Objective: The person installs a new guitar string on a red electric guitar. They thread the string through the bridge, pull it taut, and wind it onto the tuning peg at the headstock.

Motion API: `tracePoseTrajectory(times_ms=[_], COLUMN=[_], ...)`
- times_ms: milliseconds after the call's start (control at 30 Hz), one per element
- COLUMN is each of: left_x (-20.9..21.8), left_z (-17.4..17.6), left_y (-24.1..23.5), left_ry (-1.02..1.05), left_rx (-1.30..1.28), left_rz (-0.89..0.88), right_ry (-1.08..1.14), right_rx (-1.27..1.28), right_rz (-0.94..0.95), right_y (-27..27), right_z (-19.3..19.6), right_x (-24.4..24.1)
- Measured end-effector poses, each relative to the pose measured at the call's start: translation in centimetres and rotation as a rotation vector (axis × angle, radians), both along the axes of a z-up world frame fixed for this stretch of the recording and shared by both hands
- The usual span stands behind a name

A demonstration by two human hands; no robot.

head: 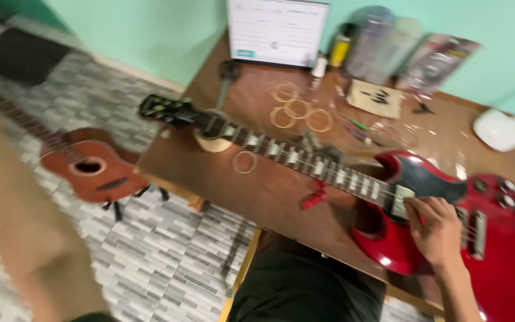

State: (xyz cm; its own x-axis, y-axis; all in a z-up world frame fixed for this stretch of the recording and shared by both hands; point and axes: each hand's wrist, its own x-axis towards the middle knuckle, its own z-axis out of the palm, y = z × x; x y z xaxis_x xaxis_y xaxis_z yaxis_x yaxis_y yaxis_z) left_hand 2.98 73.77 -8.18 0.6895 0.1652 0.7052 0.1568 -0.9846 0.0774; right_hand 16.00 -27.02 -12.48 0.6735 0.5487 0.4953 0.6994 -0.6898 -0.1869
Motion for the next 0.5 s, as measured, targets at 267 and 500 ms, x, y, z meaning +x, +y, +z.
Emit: tracePoseTrajectory(times_ms=[267, 500], left_x=[1.8, 4.0], left_z=[-2.6, -7.7], left_y=[-10.0, -24.6], left_ry=[-0.536, -0.286], left_rx=[-1.104, -1.051], left_rz=[0.173, 0.175], right_ry=[0.171, 0.171], right_rx=[0.181, -0.014], right_rz=[0.214, 0.205], right_y=[19.9, 38.8], right_z=[5.9, -0.6], right_x=[7.9, 14.2])
